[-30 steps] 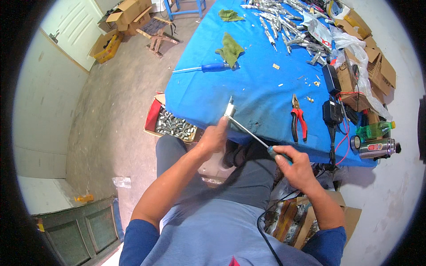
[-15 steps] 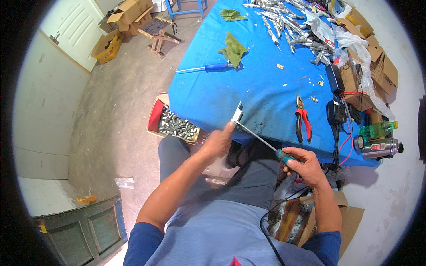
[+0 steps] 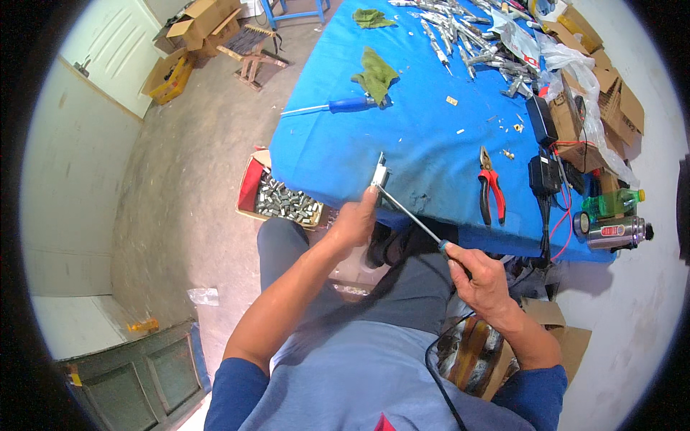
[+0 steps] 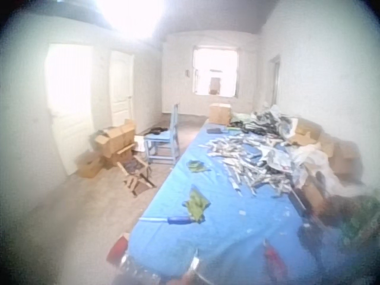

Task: The person assembles white metal and plastic components by hand and using a screwdriver. They pick up a metal housing, insert internal parts, and use the screwdriver to secure or adjust the components while working over their lap and a blue cloth-covered table.

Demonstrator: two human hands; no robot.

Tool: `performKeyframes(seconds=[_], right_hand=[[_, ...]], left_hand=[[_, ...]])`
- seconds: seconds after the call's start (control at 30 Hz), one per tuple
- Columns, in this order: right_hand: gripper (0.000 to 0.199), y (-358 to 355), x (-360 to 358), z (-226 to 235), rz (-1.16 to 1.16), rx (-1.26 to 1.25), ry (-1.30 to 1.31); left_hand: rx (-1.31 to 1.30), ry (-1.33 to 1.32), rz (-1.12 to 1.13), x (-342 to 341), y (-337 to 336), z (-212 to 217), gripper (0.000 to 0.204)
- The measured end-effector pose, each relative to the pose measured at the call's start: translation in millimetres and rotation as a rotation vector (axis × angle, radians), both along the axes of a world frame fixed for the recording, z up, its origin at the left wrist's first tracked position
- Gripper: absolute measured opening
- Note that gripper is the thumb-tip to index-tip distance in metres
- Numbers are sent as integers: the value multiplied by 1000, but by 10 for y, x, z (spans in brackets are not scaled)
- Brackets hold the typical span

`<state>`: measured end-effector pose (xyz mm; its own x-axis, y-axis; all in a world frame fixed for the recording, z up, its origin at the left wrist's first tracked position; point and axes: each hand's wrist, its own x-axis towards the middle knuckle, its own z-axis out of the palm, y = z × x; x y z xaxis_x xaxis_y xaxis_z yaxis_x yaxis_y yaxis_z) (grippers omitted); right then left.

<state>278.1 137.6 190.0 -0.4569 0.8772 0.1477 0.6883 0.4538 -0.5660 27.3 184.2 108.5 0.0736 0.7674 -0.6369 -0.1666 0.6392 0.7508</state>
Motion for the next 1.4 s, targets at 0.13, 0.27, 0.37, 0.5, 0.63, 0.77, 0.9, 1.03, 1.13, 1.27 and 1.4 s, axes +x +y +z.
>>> performKeyframes(seconds=[0.13, 0.27, 0.37, 0.5, 0.63, 0.77, 0.9, 1.03, 1.13, 1.27, 1.4], right_hand=[[27, 123, 146, -55, -275, -788, 506], [27, 156, 216, -109, -314, -924, 662], [29, 137, 226, -62, -216, -763, 527], [34, 107, 229, -56, -2, -217, 222], [33, 1, 98, 84, -14, -85, -13], [31, -51, 46, 85, 35, -8, -98], [30, 32, 82, -8, 51, -55, 62], [32, 87, 72, -4, -216, -797, 441], [32, -8, 34, -157, -281, -857, 574], [32, -84, 36, -381, -46, -74, 304], [31, -169, -8, -122, -61, 15, -11]], left_hand=[[-4, 47, -17, -44, -2, -56, 59], [-48, 2, -36, -58, -3, -7, 58], [1, 45, -38, -79, -66, -133, 59], [-16, -2, -17, -28, -102, -62, 59], [-26, -22, -22, -19, -98, -27, 59], [-16, 20, 0, 16, -91, -37, 59], [5, 44, -14, 6, -75, -82, 60], [12, 94, -33, -53, -38, -37, 63], [-19, 47, -34, -86, -17, -23, 63], [-24, 27, -46, -85, -49, -16, 62], [-67, -42, -8, -30, -77, -19, 60]])
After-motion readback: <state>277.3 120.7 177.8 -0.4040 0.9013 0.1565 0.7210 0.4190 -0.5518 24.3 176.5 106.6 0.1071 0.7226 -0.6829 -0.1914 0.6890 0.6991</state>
